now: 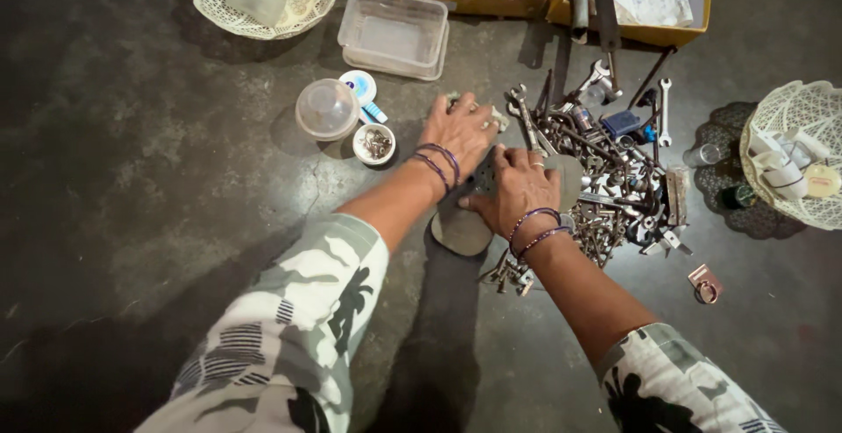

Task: The person sits on the floor and cleans various metal hardware items, including wrenches and a fan blade, using a cloth. They wipe each item individually and place them into a cardboard box or a plastic container.

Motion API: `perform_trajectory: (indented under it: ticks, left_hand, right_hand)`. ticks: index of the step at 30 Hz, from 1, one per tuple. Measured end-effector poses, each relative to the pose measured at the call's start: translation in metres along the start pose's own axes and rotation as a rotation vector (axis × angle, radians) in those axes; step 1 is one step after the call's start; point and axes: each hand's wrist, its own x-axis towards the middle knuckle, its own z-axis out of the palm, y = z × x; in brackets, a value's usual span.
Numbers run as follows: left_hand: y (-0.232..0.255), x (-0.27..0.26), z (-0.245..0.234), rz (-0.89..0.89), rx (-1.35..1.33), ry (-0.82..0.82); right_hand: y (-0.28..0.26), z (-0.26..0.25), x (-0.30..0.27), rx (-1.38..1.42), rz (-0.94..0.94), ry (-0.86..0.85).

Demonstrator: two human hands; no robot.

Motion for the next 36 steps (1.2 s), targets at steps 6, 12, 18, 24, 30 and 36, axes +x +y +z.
perform_trajectory:
  ticks: [6, 12, 18, 24, 30, 36]
  left_hand:
    - [-0.006, -0.001, -0.007, 0.017, 0.052, -0.045]
    - [0.009, -0.005, 0.001, -0.021, 0.051, 0.054]
    - [-0.015, 0.008, 0.002, -0.025, 0.166, -0.018]
    - [-0.026, -0.002, 0.018, -0.263, 0.097, 0.001]
    - [-0.044, -0.014, -0.021, -0.445, -0.129, -0.151]
    - [-0.064, -0.006, -0.035, -0.634, -0.446, -0.159]
  right_hand:
    - [0.0, 0.0, 0.001, -0.021, -0.021, -0.01]
    - [0.0, -0.003, 0.003, -0.032, -0.012, -0.032]
    - [-0.001, -0.003, 0.001, -0.035, -0.024, -0.01]
    - [-0.003, -0.005, 0.005, -0.065, -0.023, -0.016]
    - [0.008, -0.006, 0.016, -0.035, 0.036, -0.009]
    - [0.039, 0.001, 0.036, 0.241, 0.162, -0.013]
